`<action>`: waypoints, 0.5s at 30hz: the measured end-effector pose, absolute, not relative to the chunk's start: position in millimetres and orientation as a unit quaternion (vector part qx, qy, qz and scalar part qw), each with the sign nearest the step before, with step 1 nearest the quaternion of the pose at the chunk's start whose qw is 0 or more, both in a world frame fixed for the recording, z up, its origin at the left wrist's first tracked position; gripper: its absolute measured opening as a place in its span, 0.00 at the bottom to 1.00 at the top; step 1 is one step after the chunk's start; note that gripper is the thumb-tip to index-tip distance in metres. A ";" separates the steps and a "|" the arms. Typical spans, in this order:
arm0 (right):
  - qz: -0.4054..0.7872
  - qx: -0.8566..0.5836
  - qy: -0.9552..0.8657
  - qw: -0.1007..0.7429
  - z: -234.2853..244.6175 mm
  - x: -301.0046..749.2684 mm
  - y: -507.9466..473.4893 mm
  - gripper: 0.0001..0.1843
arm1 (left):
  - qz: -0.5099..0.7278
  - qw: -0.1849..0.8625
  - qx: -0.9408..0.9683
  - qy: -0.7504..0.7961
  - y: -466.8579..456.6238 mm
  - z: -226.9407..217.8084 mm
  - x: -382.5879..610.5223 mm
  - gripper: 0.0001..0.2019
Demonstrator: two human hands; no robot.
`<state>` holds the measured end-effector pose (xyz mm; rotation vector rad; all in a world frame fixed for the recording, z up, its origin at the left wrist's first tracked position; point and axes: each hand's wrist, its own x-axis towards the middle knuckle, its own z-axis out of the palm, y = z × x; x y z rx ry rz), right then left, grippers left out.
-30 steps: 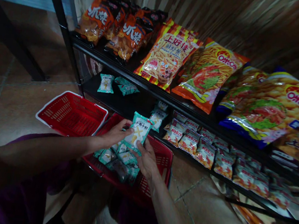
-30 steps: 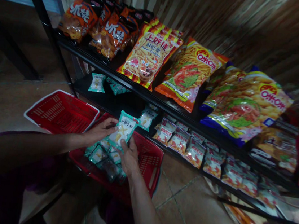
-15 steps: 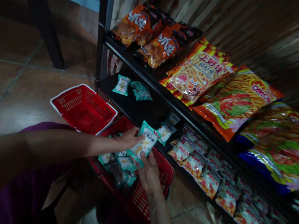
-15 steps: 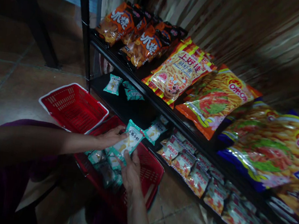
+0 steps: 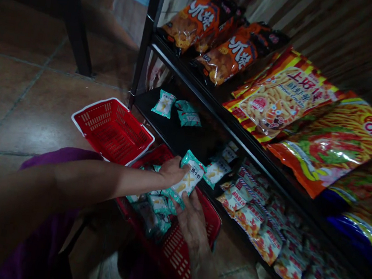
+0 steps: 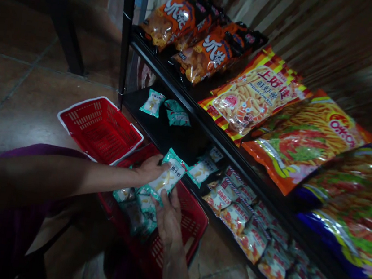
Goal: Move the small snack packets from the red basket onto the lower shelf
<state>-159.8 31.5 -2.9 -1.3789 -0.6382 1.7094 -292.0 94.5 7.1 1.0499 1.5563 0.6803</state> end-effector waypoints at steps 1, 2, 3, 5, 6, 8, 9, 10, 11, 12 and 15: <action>0.672 -0.555 -0.251 0.421 -4.5 -160.7 33.5 0.26 | 0.283 0.530 0.456 0.657 98.0 4.4 -290.7 0.18; 0.665 -0.560 -0.249 0.427 -6.4 -161.5 35.6 0.26 | 0.280 0.519 0.468 0.658 101.6 1.9 -289.4 0.18; 0.658 -0.566 -0.246 0.431 -8.6 -162.1 37.9 0.25 | 0.277 0.510 0.480 0.658 105.4 -0.3 -288.2 0.18; 0.648 -0.575 -0.242 0.438 -14.1 -162.4 42.8 0.23 | 0.273 0.497 0.500 0.655 113.7 -3.7 -286.0 0.18; 0.644 -0.577 -0.242 0.440 -17.3 -162.0 45.6 0.22 | 0.268 0.493 0.510 0.652 118.3 -4.9 -284.9 0.19; 0.638 -0.577 -0.244 0.447 -24.4 -160.6 52.8 0.20 | 0.250 0.496 0.524 0.645 129.1 -6.6 -282.8 0.19; 0.636 -0.577 -0.243 0.451 -27.9 -159.8 57.7 0.20 | 0.238 0.501 0.527 0.643 135.3 -7.1 -281.6 0.20; 0.633 -0.577 -0.242 0.456 -31.4 -159.1 63.7 0.19 | 0.226 0.508 0.526 0.643 142.0 -7.5 -280.5 0.21; 0.628 -0.577 -0.242 0.462 -34.6 -158.6 70.9 0.19 | 0.219 0.513 0.522 0.645 149.0 -7.9 -279.3 0.22; 0.622 -0.577 -0.242 0.471 -37.5 -158.4 79.4 0.18 | 0.216 0.517 0.517 0.647 156.1 -8.6 -278.0 0.23; 0.594 -0.581 -0.239 0.503 -44.5 -159.7 110.6 0.15 | 0.231 0.521 0.508 0.646 176.1 -13.1 -274.3 0.25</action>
